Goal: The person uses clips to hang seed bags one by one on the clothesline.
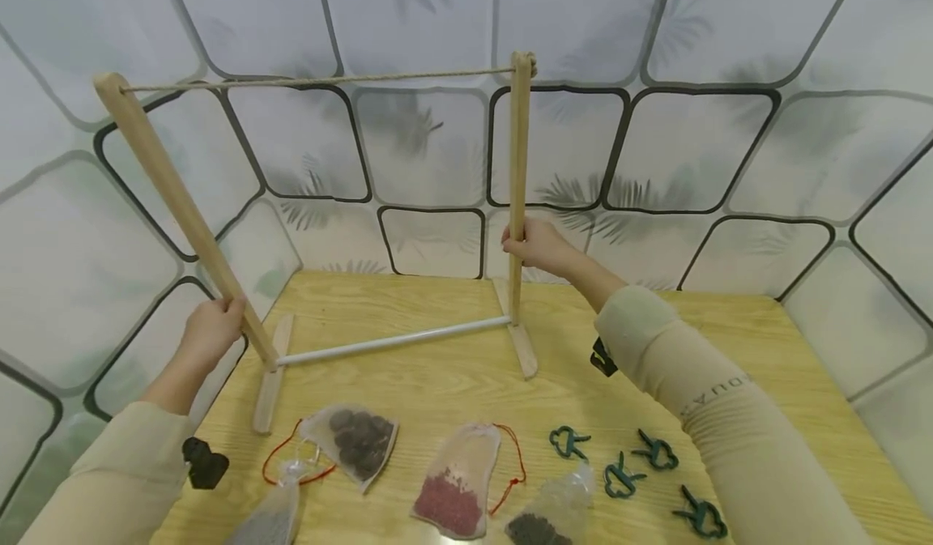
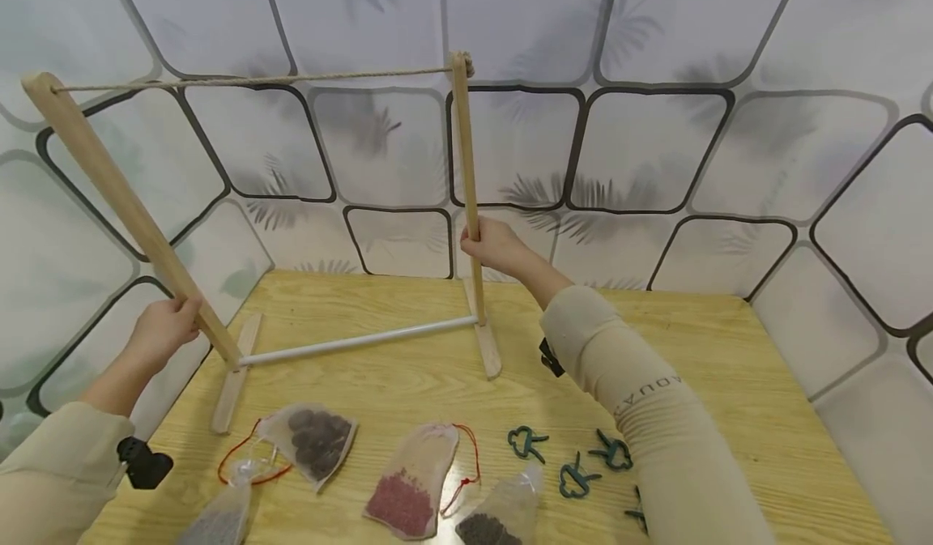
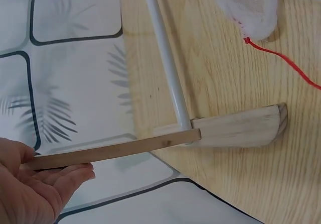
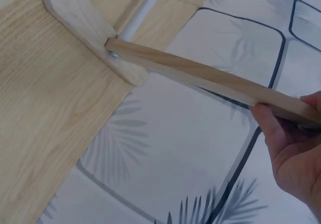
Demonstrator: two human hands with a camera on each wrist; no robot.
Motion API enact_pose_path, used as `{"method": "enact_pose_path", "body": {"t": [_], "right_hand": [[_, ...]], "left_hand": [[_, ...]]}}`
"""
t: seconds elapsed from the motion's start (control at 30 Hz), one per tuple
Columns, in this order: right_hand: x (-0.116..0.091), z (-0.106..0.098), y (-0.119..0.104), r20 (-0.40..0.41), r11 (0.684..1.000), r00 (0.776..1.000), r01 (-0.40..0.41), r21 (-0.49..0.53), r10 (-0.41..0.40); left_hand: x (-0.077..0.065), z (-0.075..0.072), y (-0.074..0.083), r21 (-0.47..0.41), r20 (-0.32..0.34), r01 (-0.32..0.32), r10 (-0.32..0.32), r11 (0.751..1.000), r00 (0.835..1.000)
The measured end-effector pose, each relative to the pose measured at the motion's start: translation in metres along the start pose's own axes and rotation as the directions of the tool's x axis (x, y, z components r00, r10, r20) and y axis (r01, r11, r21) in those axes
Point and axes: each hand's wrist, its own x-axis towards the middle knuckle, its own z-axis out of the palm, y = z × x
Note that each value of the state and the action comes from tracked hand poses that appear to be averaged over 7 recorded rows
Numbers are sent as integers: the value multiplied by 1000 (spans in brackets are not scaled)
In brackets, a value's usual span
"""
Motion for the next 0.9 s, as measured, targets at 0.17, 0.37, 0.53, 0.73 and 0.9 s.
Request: {"method": "enact_pose_path", "body": {"t": [0.17, 0.37, 0.53, 0.73, 0.9], "right_hand": [[-8, -6, 5, -24, 999, 999, -39, -21, 39], [-20, -14, 14, -44, 997, 997, -61, -43, 59], [-34, -21, 18, -67, 995, 996, -71, -73, 66], [-49, -28, 25, -115, 990, 991, -82, -115, 68], [-56, -31, 33, -140, 989, 988, -89, -119, 72]], "left_hand": [[5, 4, 7, 106, -16, -45, 47, 993, 999], [10, 14, 16, 77, 25, -52, 51, 996, 998], [13, 21, 24, 61, 42, -74, 72, 995, 997], [16, 28, 34, 18, 93, -82, 80, 996, 992], [20, 35, 40, 40, 86, -94, 91, 995, 992]]}}
